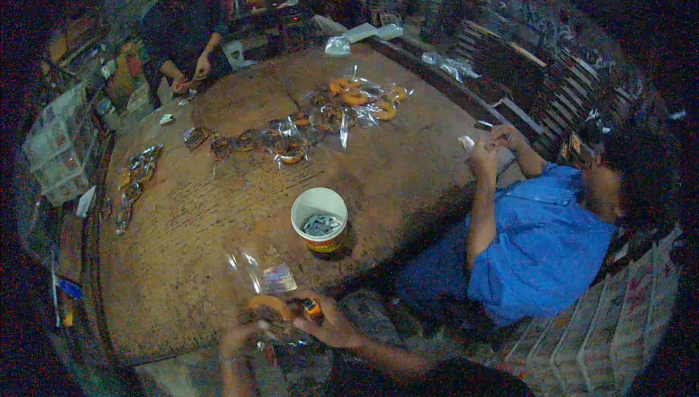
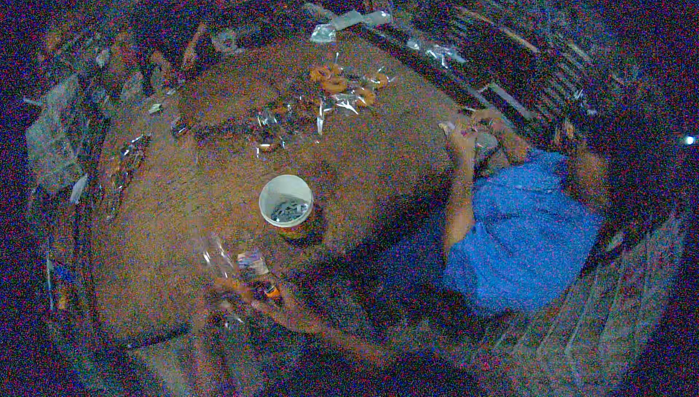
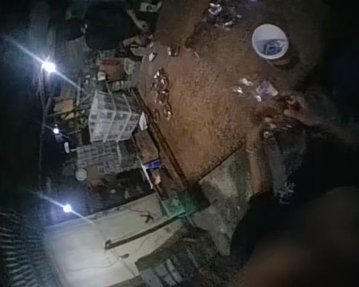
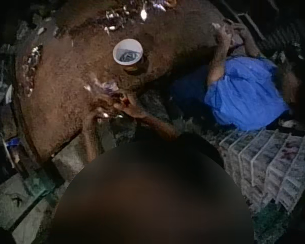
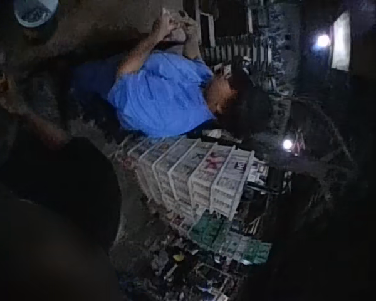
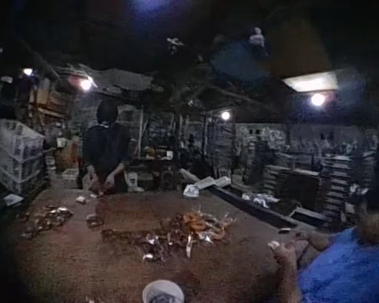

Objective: The person places doughnuts into clear plastic bags and seals them using a handheld heat sealer. They handle doughnuts one at a time, arranging sealed packages on a wooden table. Another person works nearby, also packaging doughnuts.

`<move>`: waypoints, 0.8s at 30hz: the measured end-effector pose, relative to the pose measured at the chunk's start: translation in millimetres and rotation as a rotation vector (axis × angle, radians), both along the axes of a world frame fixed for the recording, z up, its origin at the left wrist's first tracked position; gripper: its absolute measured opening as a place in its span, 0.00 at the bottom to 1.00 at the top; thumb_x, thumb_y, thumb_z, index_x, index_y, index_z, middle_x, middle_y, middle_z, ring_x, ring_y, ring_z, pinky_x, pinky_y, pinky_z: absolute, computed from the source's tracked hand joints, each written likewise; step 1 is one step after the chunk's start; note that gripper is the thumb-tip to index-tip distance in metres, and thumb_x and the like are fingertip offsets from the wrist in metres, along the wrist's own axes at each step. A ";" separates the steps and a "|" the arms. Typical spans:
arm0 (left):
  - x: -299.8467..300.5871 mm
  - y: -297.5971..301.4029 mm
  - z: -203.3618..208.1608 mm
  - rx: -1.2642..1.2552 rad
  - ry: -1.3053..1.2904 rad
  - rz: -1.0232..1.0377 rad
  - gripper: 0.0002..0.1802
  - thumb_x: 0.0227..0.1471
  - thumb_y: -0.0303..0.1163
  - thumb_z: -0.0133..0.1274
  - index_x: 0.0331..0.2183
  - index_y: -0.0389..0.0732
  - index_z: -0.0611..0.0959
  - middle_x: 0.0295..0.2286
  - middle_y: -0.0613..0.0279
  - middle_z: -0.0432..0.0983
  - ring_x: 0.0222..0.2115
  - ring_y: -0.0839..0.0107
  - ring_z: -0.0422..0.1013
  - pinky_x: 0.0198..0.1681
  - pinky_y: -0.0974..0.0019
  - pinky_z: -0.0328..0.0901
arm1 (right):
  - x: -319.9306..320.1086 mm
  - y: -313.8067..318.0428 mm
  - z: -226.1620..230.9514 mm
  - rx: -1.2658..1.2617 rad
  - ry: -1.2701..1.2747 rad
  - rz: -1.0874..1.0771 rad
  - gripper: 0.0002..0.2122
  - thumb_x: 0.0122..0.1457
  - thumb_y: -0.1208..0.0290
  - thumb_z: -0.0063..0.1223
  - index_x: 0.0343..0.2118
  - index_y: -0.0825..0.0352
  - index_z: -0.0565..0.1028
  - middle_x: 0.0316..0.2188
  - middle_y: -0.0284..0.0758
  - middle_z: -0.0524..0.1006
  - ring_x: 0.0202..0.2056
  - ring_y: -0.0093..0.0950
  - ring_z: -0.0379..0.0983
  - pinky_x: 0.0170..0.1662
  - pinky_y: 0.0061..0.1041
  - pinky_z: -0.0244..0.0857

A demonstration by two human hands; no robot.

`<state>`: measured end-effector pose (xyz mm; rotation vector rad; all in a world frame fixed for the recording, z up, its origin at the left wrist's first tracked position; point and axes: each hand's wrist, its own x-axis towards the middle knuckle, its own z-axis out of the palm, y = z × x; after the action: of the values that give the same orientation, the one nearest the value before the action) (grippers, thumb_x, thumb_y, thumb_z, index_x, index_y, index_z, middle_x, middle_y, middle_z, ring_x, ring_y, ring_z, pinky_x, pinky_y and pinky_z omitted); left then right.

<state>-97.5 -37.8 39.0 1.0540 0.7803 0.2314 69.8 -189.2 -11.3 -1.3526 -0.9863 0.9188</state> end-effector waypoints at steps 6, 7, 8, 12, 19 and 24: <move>17.5 -67.5 -40.0 0.055 -0.316 0.058 0.21 0.50 0.35 0.52 0.45 0.35 0.73 0.41 0.60 0.72 0.43 0.68 0.67 0.50 0.65 0.59 | -2.8 -5.3 34.5 -0.077 0.057 -0.305 0.07 0.53 0.70 0.55 0.30 0.67 0.74 0.25 0.31 0.74 0.29 0.20 0.69 0.34 0.21 0.64; 17.7 -66.7 -35.4 0.156 -0.197 0.002 0.20 0.51 0.36 0.51 0.45 0.35 0.74 0.41 0.60 0.73 0.43 0.69 0.67 0.50 0.66 0.59 | -7.7 -5.6 29.3 -0.132 0.128 -0.414 0.06 0.53 0.70 0.55 0.29 0.67 0.74 0.24 0.30 0.74 0.27 0.20 0.69 0.33 0.21 0.64; 17.2 -62.5 -30.3 0.257 -0.074 -0.051 0.20 0.52 0.37 0.50 0.44 0.35 0.75 0.40 0.60 0.73 0.43 0.70 0.67 0.50 0.67 0.59 | -10.1 -6.8 23.8 -0.113 0.015 -0.416 0.06 0.53 0.70 0.54 0.28 0.67 0.74 0.23 0.29 0.73 0.26 0.19 0.67 0.31 0.21 0.63; 13.0 -49.4 -13.3 0.452 0.035 -0.163 0.19 0.56 0.39 0.47 0.43 0.36 0.77 0.37 0.59 0.76 0.40 0.73 0.68 0.46 0.69 0.61 | -15.0 -6.0 5.3 -0.167 -0.044 -0.487 0.07 0.55 0.70 0.52 0.24 0.67 0.72 0.18 0.26 0.68 0.21 0.17 0.63 0.26 0.20 0.59; 16.3 -42.6 -17.0 0.468 0.091 -0.136 0.17 0.54 0.38 0.49 0.41 0.37 0.78 0.36 0.58 0.77 0.38 0.70 0.71 0.45 0.68 0.63 | -8.5 17.8 9.2 -0.145 -0.224 -0.578 0.11 0.55 0.67 0.52 0.22 0.69 0.71 0.15 0.24 0.66 0.19 0.16 0.62 0.23 0.21 0.58; 10.2 -56.1 -20.8 0.268 0.008 -0.028 0.18 0.58 0.40 0.43 0.40 0.36 0.78 0.36 0.59 0.76 0.38 0.70 0.70 0.45 0.68 0.63 | -0.2 13.8 -15.8 -0.322 0.001 -0.206 0.07 0.57 0.72 0.50 0.35 0.68 0.70 0.26 0.32 0.73 0.25 0.19 0.68 0.30 0.22 0.65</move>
<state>-87.4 -93.9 18.2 1.3180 0.7545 0.3135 69.7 -175.4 -27.0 -1.6889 -0.7003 0.9471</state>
